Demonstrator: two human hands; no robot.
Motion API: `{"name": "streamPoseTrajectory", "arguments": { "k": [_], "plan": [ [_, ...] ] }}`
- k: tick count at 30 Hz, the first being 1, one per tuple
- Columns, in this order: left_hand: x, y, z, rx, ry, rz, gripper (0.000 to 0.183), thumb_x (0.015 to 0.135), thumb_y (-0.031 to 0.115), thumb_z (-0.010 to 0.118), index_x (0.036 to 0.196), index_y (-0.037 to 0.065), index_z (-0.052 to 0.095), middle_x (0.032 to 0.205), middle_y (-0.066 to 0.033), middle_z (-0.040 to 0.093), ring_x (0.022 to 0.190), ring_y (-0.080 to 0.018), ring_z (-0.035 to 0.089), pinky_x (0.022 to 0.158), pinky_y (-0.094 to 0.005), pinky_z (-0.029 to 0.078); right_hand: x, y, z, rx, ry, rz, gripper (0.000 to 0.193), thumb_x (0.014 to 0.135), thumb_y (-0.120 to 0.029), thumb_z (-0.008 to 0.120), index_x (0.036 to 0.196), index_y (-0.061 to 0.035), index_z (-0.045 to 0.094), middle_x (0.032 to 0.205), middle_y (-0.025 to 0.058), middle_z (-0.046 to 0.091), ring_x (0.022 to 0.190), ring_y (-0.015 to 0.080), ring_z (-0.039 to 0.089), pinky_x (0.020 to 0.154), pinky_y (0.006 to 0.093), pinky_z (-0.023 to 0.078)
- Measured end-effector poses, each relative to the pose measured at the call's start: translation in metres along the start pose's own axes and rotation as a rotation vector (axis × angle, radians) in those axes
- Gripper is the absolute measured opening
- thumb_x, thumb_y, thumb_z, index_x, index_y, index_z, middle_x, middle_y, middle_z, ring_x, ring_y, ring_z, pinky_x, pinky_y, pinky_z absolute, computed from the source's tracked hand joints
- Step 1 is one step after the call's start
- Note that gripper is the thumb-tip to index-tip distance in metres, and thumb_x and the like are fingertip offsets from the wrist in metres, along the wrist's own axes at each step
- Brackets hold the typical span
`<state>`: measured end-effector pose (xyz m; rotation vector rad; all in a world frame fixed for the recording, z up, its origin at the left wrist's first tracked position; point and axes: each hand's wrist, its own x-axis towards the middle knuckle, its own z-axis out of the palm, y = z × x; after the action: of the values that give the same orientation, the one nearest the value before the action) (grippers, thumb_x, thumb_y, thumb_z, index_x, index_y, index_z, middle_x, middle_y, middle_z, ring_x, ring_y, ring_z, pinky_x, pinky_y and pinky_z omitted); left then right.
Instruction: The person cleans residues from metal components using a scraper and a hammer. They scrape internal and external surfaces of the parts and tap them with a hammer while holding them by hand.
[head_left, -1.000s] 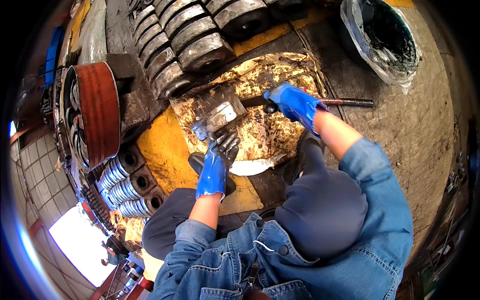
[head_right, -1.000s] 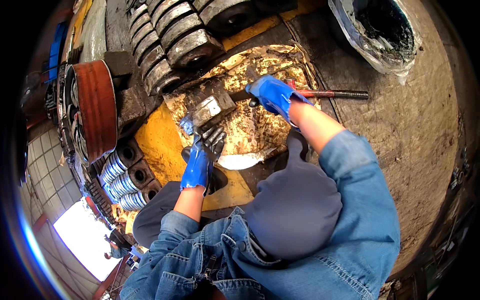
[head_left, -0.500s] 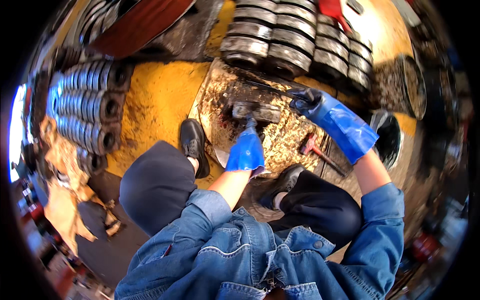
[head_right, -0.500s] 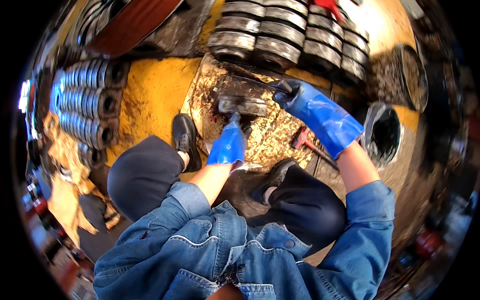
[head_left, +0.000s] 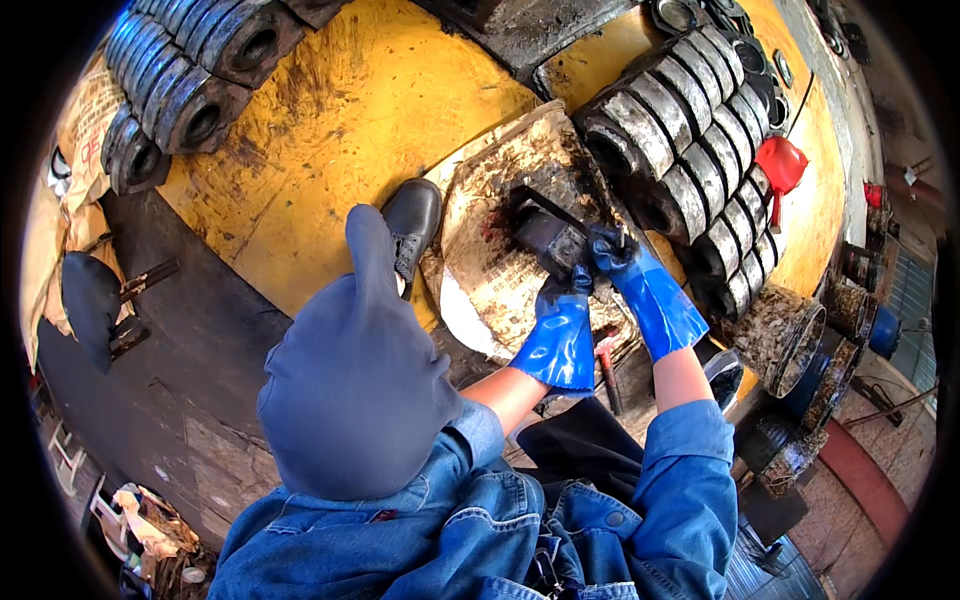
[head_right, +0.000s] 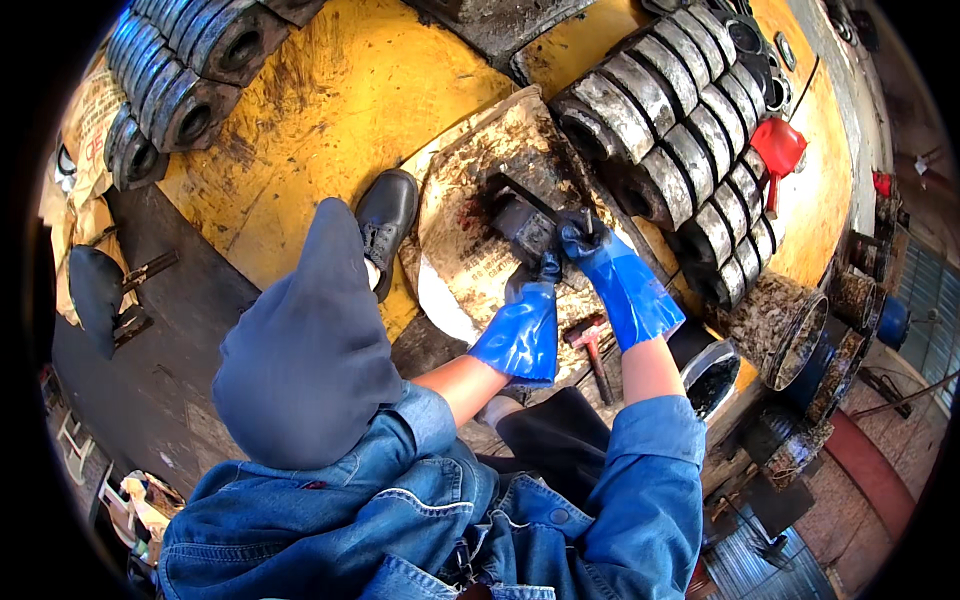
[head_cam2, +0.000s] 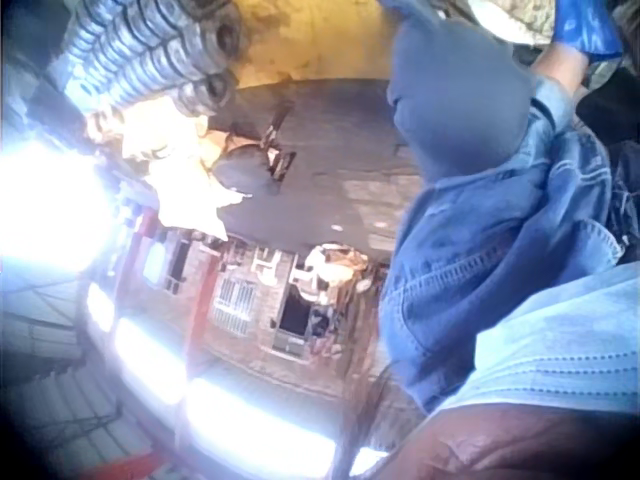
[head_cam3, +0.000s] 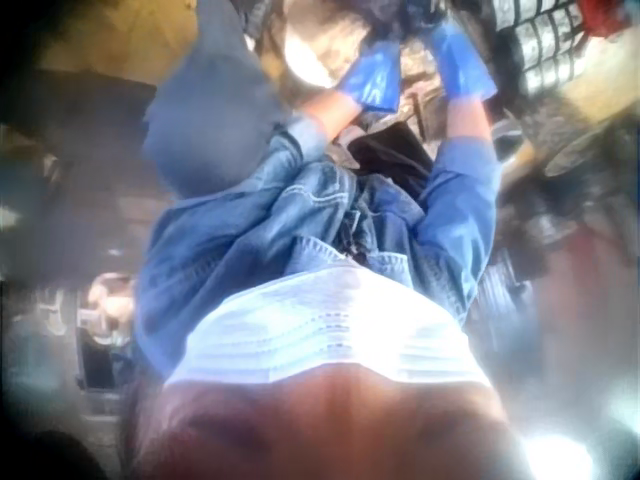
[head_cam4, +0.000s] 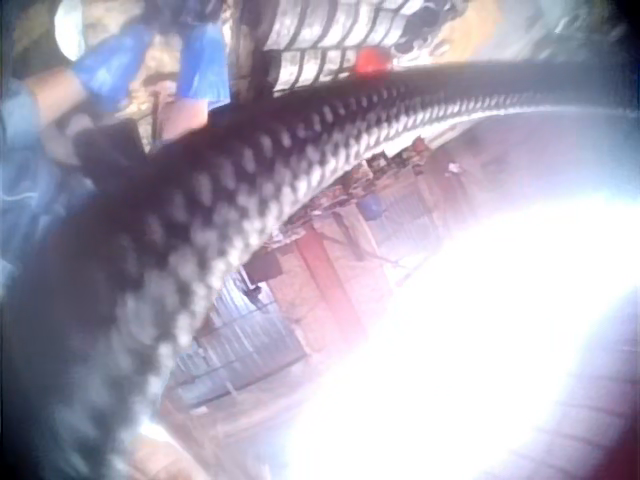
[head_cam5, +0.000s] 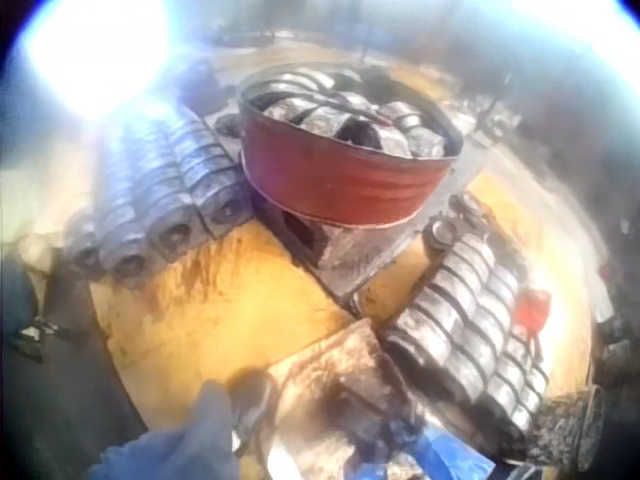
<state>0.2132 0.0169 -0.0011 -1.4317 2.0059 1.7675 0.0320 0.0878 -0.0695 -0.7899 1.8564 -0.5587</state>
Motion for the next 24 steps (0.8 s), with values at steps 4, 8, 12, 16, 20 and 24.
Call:
{"name": "streamPoseTrajectory", "arguments": {
  "k": [4,8,12,16,20,24],
  "plan": [
    [0.01,0.01,0.002,0.079,0.022,0.017,0.05,0.087,0.053,0.048,0.084,0.006,0.065,0.077,-0.0192,0.06,0.079,-0.0385,0.059,0.065,-0.0444,0.047,-0.027,-0.049,0.005,0.251,0.092,-0.105,0.035,0.087,-0.03,0.061,0.113,-0.0055,0.06,0.085,0.0087,0.064,0.073,0.0207,0.056,0.07,0.034,0.048],
    [0.023,0.022,0.002,0.149,0.036,0.048,0.052,0.086,0.054,0.049,0.08,0.005,0.066,0.072,-0.0209,0.06,0.075,-0.0409,0.06,0.062,-0.0457,0.047,-0.063,-0.059,0.002,0.433,0.288,0.072,0.031,0.088,-0.027,0.061,0.109,-0.0046,0.06,0.087,0.011,0.065,0.074,0.0235,0.059,0.07,0.0369,0.05],
    [0.04,0.041,-0.022,0.075,0.063,0.126,0.055,0.085,0.055,0.049,0.075,0.004,0.067,0.066,-0.0227,0.06,0.071,-0.0433,0.06,0.059,-0.047,0.048,-0.064,-0.052,0.013,0.792,0.617,0.431,0.028,0.088,-0.025,0.06,0.105,-0.0037,0.061,0.089,0.0133,0.065,0.075,0.0264,0.061,0.069,0.0397,0.053],
    [0.072,0.021,0.005,-0.113,0.153,0.242,0.035,0.083,0.04,0.055,0.087,0.008,0.068,0.078,-0.0212,0.064,0.075,-0.0391,0.062,0.065,-0.0454,0.048,-0.048,-0.055,0.022,1.11,0.921,0.666,0.024,0.088,-0.023,0.06,0.101,-0.0028,0.061,0.091,0.0156,0.066,0.076,0.0292,0.064,0.068,0.0426,0.055],
    [0.079,0.006,-0.004,-0.123,0.388,0.332,0.018,0.077,0.026,0.062,0.078,0.009,0.068,0.074,-0.0186,0.064,0.067,-0.0374,0.062,0.062,-0.0419,0.05,-0.048,-0.073,0.027,1.383,0.828,0.565,0.028,0.091,-0.021,0.056,0.109,-0.0002,0.055,0.097,0.02,0.066,0.078,0.0347,0.067,0.068,0.0454,0.057],
    [0.118,-0.039,0.0,-0.135,0.564,0.428,0.02,0.081,0.019,0.057,0.089,0.004,0.067,0.084,-0.0147,0.067,0.075,-0.027,0.064,0.068,-0.0355,0.05,-0.076,-0.083,0.002,1.234,0.602,0.554,0.035,0.093,-0.027,0.053,0.118,-0.0031,0.049,0.104,0.0176,0.065,0.084,0.0328,0.067,0.068,0.0407,0.057]
  ]
}}
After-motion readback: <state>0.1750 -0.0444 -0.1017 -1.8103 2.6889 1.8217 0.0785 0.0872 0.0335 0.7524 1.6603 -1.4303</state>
